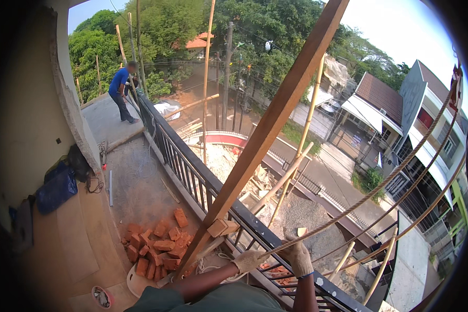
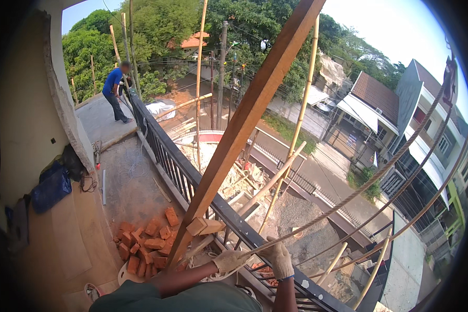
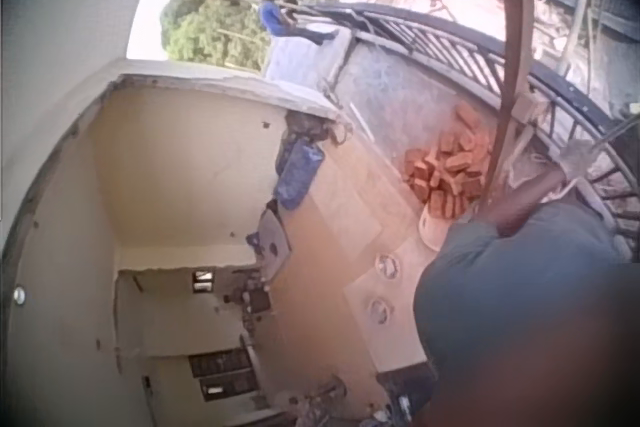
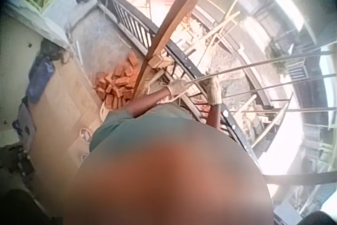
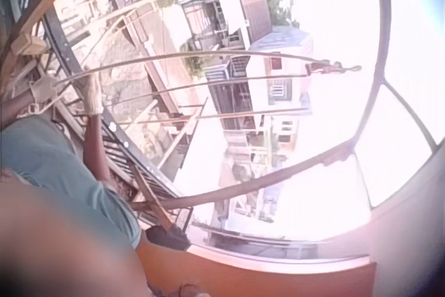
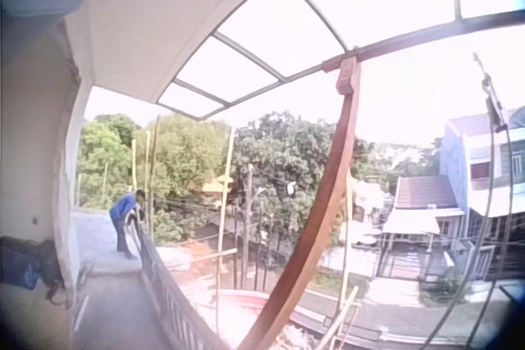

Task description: The person repeatedly lifts buckets containing construction debris and bricks using a rope and pulley system from a balcony. They pull the rope to raise the buckets, then lower them back down, repeating the cycle multiple times.

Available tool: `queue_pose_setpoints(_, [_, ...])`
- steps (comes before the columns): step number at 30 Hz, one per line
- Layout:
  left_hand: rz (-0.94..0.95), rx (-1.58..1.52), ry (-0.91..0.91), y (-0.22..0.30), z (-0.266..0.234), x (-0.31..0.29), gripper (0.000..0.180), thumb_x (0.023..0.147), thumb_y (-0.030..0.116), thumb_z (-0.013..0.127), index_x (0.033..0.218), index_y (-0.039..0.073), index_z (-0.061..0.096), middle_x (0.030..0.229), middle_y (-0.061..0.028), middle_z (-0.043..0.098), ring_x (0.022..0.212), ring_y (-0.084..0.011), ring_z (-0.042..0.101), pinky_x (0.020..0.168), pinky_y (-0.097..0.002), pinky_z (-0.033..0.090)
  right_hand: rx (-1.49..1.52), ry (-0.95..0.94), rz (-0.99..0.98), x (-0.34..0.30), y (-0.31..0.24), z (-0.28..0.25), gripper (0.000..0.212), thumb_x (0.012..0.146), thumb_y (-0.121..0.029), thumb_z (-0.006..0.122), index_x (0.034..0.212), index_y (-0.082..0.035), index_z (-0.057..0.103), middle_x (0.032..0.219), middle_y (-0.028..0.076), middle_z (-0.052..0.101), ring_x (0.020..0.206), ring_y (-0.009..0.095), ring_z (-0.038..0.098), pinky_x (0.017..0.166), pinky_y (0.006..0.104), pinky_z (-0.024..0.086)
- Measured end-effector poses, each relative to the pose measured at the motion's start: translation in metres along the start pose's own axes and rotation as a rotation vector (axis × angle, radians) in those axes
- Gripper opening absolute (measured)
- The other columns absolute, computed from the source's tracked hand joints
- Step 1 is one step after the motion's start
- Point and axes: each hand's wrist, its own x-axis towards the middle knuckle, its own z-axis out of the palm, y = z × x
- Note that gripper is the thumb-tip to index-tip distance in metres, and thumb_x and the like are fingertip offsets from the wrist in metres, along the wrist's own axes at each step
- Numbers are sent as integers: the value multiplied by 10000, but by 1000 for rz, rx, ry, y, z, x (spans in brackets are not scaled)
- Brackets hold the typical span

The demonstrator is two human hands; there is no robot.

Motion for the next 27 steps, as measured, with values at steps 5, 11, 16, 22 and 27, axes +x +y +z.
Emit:
queue_pose_setpoints(5, [-230, 238, -367, -109, 41, -60, 533, 963, 412, 628, 1381, 112, 490, 1189, -146, 607, 1062, -306, 624, 901, -407, 507, 330, -18, -925, -56, -184, 43, 810, 1030, -605, 490, 1581, -39, 315, 1024, 47, 620, 768, 143, 597, 715, 345, 541])
queue_pose_setpoints(11, [-116, -554, -382, -69, -6, -8, 729, 954, 221, 632, 1567, -14, 315, 1502, -248, 483, 1351, -262, 532, 1116, -325, 413, -83, 319, -839, -43, -99, 62, 428, 1111, -449, 428, 1138, -32, 523, 582, -13, 414, 448, 74, 409, 436, 237, 410])
queue_pose_setpoints(16, [491, -414, 418, 126, -92, 47, 871, 902, 412, 726, 1601, 113, 302, 1590, -201, 394, 1204, -319, 635, 1029, -436, 524, -714, 124, -619, -9, 47, 49, 368, 1078, -328, 508, 1079, 27, 607, 882, 172, 665, 768, 291, 683, 701, 380, 530])
queue_pose_setpoints(22, [77, -523, -156, 140, -58, 52, 421, 1007, 395, 590, 853, 30, 735, 669, -90, 726, 621, -267, 717, 626, -397, 562, -1682, -667, -247, 49, 149, -63, 483, 1037, -358, 547, 1313, 38, 579, 1240, 276, 650, 1171, 452, 606, 1068, 508, 465])
queue_pose_setpoints(27, [-47, 143, -115, -50, 48, 7, 336, 1026, 373, 546, 1012, 79, 710, 819, -156, 715, 758, -325, 703, 705, -451, 525, 316, -45, -430, -25, -74, 15, 855, 1035, -660, 412, 1605, -48, 237, 1424, 235, 496, 1231, 371, 568, 1077, 529, 471])
